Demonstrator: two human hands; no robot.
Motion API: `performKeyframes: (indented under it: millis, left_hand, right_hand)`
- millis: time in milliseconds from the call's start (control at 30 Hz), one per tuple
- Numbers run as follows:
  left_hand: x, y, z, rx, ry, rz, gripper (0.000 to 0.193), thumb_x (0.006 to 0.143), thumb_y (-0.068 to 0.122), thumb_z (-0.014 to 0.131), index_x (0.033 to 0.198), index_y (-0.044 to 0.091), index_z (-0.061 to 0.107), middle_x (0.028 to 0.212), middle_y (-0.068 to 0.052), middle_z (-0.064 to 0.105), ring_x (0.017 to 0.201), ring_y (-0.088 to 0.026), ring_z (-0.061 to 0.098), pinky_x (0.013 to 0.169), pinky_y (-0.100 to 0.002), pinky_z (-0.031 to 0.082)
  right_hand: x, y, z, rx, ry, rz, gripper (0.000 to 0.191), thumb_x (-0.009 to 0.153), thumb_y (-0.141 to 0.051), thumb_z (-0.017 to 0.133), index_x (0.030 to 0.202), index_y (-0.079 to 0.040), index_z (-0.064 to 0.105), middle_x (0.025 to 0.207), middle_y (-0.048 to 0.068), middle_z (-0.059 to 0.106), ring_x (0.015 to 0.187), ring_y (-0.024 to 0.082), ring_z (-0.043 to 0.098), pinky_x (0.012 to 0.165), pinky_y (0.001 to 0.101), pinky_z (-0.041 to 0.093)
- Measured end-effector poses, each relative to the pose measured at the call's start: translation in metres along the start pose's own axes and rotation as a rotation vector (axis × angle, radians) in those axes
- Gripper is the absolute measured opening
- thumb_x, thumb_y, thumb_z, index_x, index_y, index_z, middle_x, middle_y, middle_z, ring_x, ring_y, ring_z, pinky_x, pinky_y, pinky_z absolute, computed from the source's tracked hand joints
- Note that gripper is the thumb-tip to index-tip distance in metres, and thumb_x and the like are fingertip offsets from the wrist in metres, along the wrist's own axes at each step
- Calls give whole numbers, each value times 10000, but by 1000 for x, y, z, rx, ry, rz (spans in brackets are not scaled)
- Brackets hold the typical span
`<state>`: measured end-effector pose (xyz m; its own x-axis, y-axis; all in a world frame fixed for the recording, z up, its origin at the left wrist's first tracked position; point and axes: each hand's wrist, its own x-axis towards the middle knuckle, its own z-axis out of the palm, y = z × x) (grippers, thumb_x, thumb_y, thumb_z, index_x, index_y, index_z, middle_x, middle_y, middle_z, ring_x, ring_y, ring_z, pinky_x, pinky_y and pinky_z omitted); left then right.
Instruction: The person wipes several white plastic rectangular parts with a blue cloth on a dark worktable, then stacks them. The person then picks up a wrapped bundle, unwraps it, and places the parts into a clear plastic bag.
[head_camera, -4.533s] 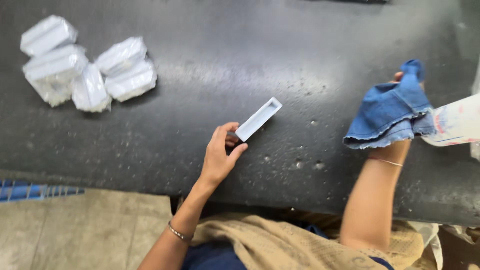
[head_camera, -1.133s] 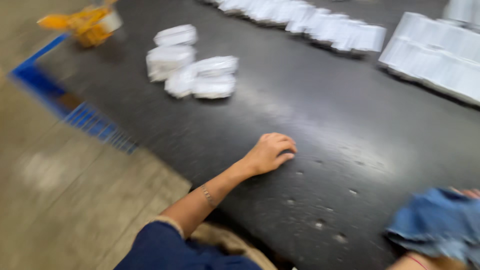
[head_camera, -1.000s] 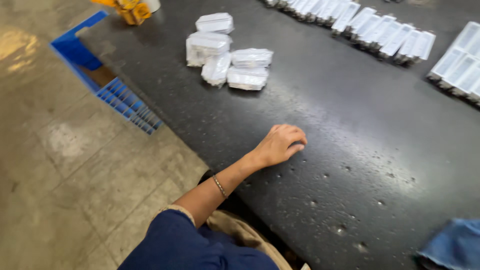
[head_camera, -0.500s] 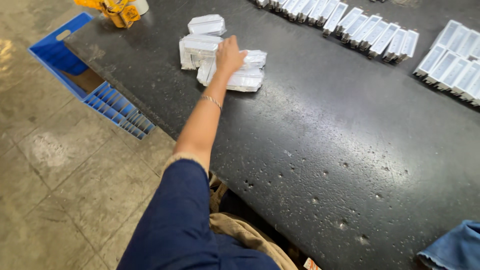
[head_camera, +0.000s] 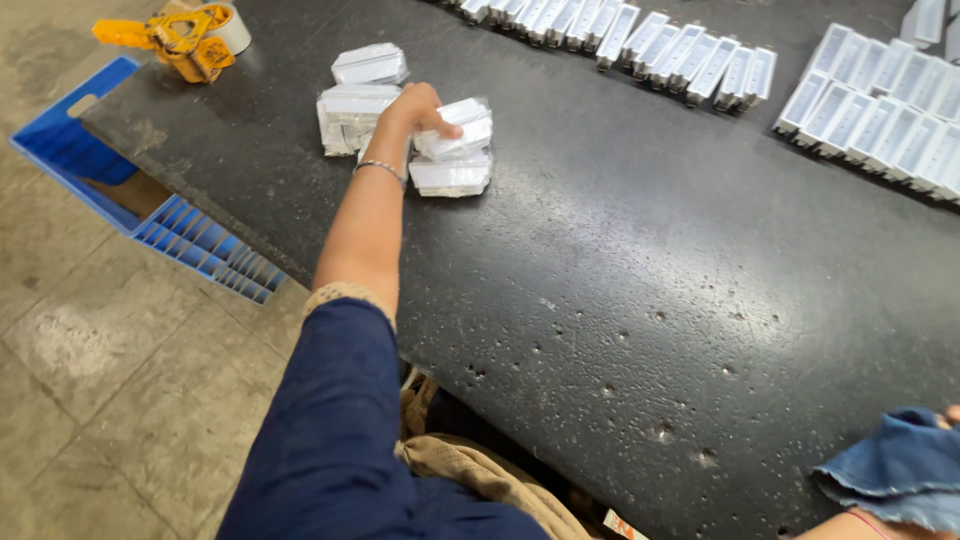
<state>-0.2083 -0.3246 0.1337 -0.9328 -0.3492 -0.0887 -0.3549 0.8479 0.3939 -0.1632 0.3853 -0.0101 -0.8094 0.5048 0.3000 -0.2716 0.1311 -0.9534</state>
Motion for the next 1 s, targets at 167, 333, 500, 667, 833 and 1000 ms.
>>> performKeyframes:
  millis: [167,333,500,667,833,1000]
  left_hand:
    - [-4,8,6,-168,-60,-6,752,600,366,938,1176,-59,707,1165,-279,747,1076,-379,714,919,-456,553]
    - [-18,46,41,-395,156,262,880,637,261,977,1348,45,505,1261,-171,647,1138,-292,640,962,-377,515]
    - [-56,112,129,-1225,-345,300,711,734,225,824,1344,33,513,1207,-161,653,1065,-275,679,889,-418,591]
    - [-74,169,204,-1524,-577,242,614,793,198,797,1340,21,581,1194,-100,682,1092,-198,671,901,-318,586]
    - [-87,201,249,-1836,-745,209,605,793,141,783,1337,12,553,1168,-124,648,1055,-259,649,826,-410,600]
    - [-95,208,254,-1759,-761,138,758,810,345,765,1424,33,447,1186,-130,635,1032,-239,717,826,-387,665]
  right_hand:
    - [10,-1,1,12,-42,-82,239,982,27,549,1188,-10,664,1179,62,694,1077,151,659,1057,309,533]
    - [22,10,9,-11,-96,-267,242,974,46,546,1178,-6,667,1178,57,696,1083,150,658,1075,313,532]
    - [-2,-10,25,-211,-135,-415,225,1033,43,605,1237,41,698,1211,96,702,1167,184,652,1100,320,514]
    - [-48,-94,19,-548,-307,-378,234,1039,-11,637,1261,-25,710,1200,124,715,1134,200,675,1043,310,501]
    - [-78,-154,2,-829,-381,-371,302,978,4,646,1246,-107,729,1092,125,707,1006,279,675,908,354,511]
    - [-98,-148,-10,-1029,-355,-384,389,912,63,597,1192,-156,754,1118,92,693,1035,300,662,895,383,507]
